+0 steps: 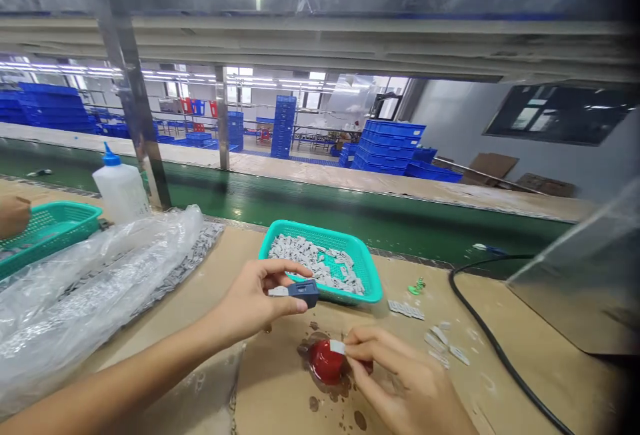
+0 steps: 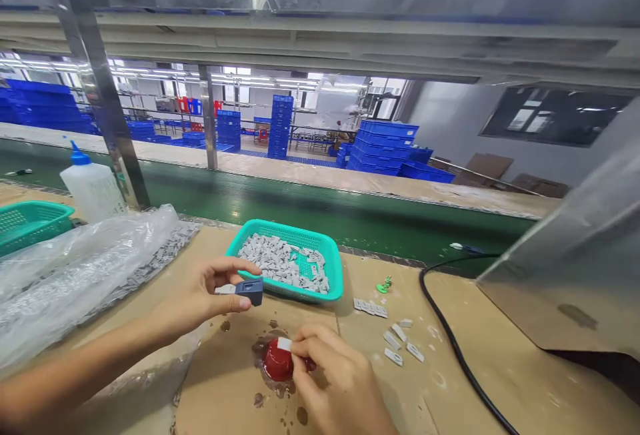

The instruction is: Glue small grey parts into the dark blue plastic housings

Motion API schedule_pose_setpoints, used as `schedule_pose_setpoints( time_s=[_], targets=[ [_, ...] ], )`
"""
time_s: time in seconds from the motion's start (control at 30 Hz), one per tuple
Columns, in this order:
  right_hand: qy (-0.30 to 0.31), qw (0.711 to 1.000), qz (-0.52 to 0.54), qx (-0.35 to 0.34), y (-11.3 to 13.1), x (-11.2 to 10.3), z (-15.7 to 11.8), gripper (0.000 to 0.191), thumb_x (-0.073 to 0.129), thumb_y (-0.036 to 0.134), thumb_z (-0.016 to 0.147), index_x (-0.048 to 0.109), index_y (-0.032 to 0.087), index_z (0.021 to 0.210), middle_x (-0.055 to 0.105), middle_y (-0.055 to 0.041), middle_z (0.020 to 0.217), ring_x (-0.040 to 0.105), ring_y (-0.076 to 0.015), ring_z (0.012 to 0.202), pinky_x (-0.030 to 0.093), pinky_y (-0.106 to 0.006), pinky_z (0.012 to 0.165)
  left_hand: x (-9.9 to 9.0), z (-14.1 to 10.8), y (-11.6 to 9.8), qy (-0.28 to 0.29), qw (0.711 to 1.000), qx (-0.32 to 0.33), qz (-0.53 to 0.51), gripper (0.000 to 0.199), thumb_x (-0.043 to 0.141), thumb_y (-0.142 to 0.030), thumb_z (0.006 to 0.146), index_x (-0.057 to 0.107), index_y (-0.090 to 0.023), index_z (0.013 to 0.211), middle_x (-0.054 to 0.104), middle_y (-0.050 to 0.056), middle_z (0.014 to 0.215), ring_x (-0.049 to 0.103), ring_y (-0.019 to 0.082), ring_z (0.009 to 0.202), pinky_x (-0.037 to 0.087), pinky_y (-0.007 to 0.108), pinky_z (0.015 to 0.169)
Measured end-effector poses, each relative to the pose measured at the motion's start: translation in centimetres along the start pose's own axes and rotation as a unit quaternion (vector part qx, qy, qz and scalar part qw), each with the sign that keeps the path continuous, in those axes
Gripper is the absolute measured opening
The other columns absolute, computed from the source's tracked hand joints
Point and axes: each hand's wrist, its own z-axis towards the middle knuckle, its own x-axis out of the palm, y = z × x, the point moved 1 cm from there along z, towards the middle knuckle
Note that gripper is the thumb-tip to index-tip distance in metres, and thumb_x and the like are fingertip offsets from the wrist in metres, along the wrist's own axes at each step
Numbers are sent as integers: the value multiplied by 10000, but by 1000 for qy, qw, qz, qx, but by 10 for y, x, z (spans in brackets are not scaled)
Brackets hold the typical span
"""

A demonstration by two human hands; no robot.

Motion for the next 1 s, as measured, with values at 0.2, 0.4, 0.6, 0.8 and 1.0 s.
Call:
schedule_pose_setpoints(
  time_s=[0.2,0.4,0.6,0.8,1.0],
  targets=[
    [-17,998,-33,-51,-3,-1,-2,120,477,159,782,563,209,715,614,-28,754,605,-147,652,502,-202,532,5,-3,-6,-4,999,51,-5,273,711,-153,540,663,-167,809,527,-1,712,498,117,668,426,222,596],
    [-82,994,-36,-63,12,-13,-3,127,535,92,741,549,211,786,596,-24,840,594,-134,718,485,-199,643,12,-6,-3,-19,997,66,-19,195,593,-125,676,613,-214,848,520,-1,882,500,123,815,413,195,641],
    [-114,992,57,-11,17,-16,-4,174,552,53,718,555,214,783,581,-18,827,579,-132,750,482,-204,651,25,-15,6,56,994,79,41,230,563,-122,709,606,-250,896,580,-21,864,523,127,806,397,224,720],
    [-96,992,83,11,19,-13,-2,198,532,37,726,596,207,804,598,-21,794,576,-135,748,484,-213,644,32,-25,2,79,993,64,56,412,572,-120,701,489,-287,1068,596,-39,778,558,142,816,408,229,728],
    [-94,988,123,5,19,-8,-3,168,532,26,709,611,175,719,593,-28,752,575,-120,690,476,-199,598,33,-30,-1,71,990,79,93,377,547,-126,718,472,-299,1044,595,-51,764,551,131,777,406,217,665]
  ],
)
